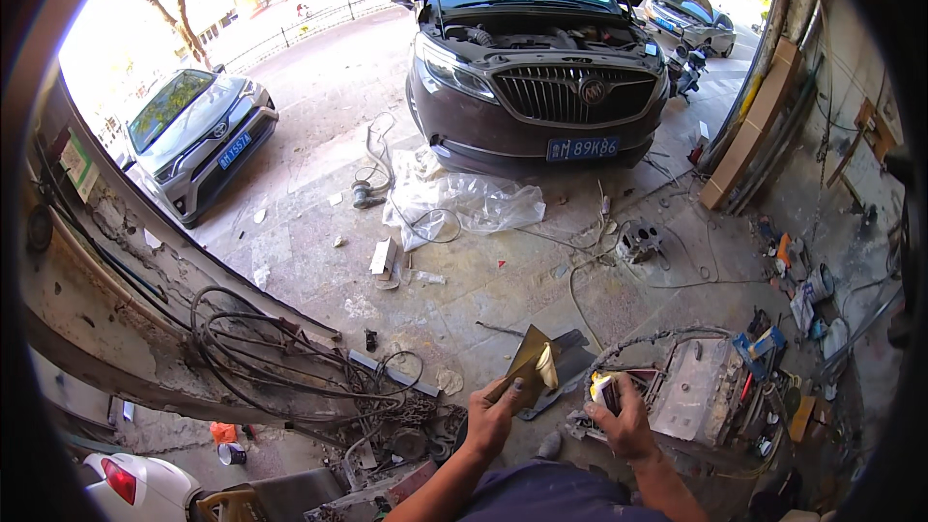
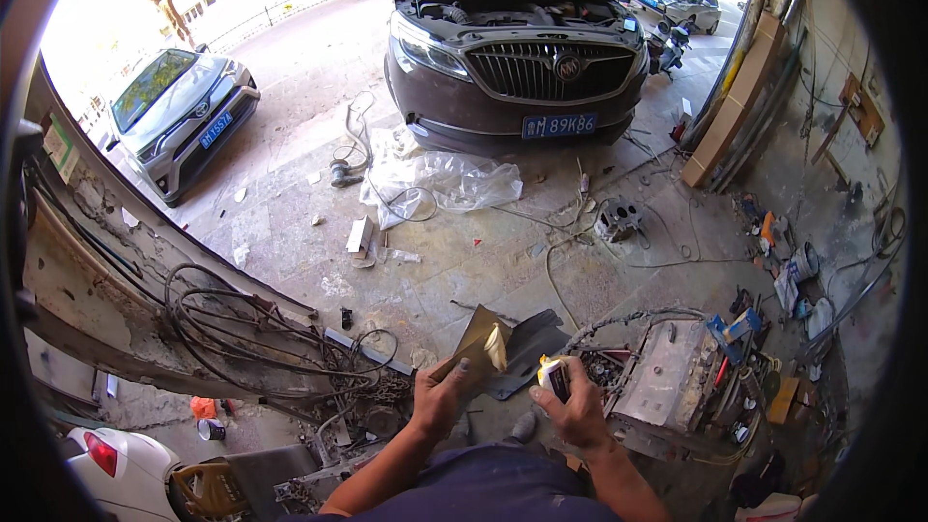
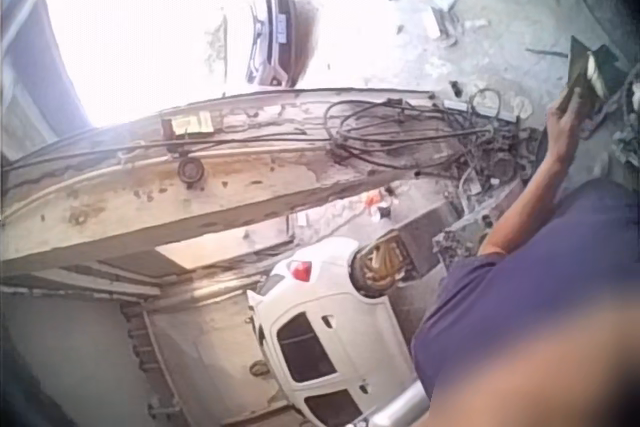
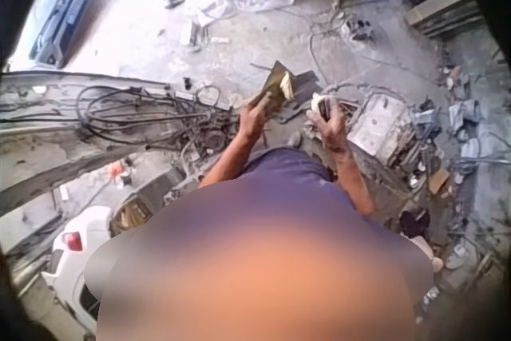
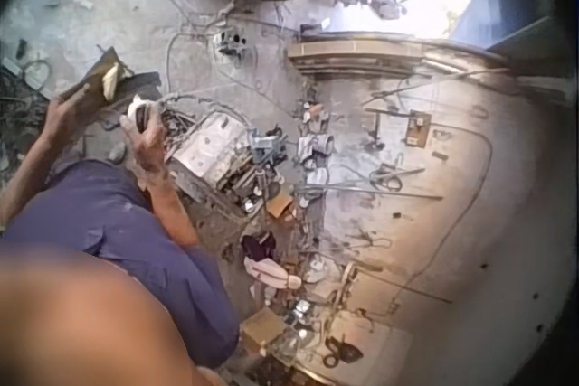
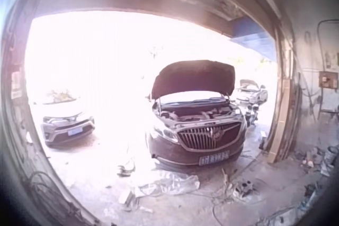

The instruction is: The person mixes a yellow paste on a card, applies it to a car bumper, and uses a power sander to smooth the surface. The person then applies more paste and continues sanding the bumper area.

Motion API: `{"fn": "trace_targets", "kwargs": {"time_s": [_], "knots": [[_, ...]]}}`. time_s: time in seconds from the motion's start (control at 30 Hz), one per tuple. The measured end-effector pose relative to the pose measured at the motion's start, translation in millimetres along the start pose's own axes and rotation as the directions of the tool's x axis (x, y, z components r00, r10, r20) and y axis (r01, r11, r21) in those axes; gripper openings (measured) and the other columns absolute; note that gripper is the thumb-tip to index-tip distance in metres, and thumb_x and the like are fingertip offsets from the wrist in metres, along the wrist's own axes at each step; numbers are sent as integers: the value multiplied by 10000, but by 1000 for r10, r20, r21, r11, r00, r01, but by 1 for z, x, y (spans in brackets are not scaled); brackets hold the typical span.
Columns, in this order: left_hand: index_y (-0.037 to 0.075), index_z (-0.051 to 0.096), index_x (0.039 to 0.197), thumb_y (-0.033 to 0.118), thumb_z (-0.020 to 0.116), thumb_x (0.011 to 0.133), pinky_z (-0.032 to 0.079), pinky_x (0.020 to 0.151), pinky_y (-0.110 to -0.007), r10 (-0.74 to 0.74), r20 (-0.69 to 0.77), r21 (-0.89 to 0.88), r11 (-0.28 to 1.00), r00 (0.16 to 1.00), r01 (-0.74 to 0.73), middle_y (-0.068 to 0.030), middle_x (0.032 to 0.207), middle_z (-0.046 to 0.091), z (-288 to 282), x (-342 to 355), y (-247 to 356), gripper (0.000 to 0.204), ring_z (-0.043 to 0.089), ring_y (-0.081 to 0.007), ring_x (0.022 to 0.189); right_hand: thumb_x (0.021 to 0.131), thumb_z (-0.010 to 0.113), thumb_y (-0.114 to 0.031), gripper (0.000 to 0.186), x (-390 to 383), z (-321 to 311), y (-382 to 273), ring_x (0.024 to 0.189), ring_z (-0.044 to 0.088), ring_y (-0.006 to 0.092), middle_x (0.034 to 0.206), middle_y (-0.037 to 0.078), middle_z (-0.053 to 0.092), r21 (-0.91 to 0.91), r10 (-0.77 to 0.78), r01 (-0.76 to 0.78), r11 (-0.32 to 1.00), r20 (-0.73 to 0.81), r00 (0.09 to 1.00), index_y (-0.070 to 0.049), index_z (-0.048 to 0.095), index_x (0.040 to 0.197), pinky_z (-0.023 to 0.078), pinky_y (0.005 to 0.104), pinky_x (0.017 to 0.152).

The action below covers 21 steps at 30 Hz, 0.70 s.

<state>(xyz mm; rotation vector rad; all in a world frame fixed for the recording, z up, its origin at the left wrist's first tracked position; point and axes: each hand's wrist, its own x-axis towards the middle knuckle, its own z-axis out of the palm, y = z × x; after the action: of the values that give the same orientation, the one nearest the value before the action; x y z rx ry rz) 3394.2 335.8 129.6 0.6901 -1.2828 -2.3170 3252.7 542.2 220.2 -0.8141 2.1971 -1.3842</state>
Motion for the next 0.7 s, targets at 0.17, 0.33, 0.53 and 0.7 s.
{"fn": "trace_targets", "kwargs": {"time_s": [0.17, 0.33, 0.53, 0.7], "knots": [[-79, 749, 1294, 212, 678, 1131, 552, 840, -272, -12, -29, 54, 998, 999, 14, -51, 1100, 772, 2, 1, 4, 342, 678, -101, 942, 1076, 659, -268, 361, 0, 11, 16, 939, 726, 446, 1013, 241, 718, -132, -179, 174, 976, -33, 983, 42, 626, 1258, 562, 480, 832], [-72, 766, 1247, 227, 695, 1122, 506, 831, -242, -35, -30, 62, 997, 999, 37, -15, 1060, 746, 8, 1, 10, 332, 629, -77, 946, 1116, 597, -181, 253, 4, 6, 10, 922, 661, 542, 985, 287, 684, -248, -208, 188, 950, -58, 976, 65, 648, 1146, 547, 523, 789], [-91, 754, 1281, 216, 679, 1131, 570, 885, -289, 5, -2, 84, 996, 1000, -5, -84, 1098, 789, 26, 0, 31, 350, 710, -136, 967, 1129, 609, -229, 298, 12, 1, -12, 787, 680, 474, 823, 229, 664, -237, -252, 235, 943, -42, 967, 28, 655, 986, 517, 505, 669], [-94, 762, 1212, 229, 696, 1120, 547, 848, -282, 51, 21, 120, 991, 998, -53, -72, 1038, 775, 29, -1, 32, 343, 678, -122, 913, 1130, 622, -251, 319, 11, 0, -5, 722, 669, 475, 769, 227, 652, -227, -253, 235, 945, -55, 966, 23, 662, 972, 512, 495, 633]]}}
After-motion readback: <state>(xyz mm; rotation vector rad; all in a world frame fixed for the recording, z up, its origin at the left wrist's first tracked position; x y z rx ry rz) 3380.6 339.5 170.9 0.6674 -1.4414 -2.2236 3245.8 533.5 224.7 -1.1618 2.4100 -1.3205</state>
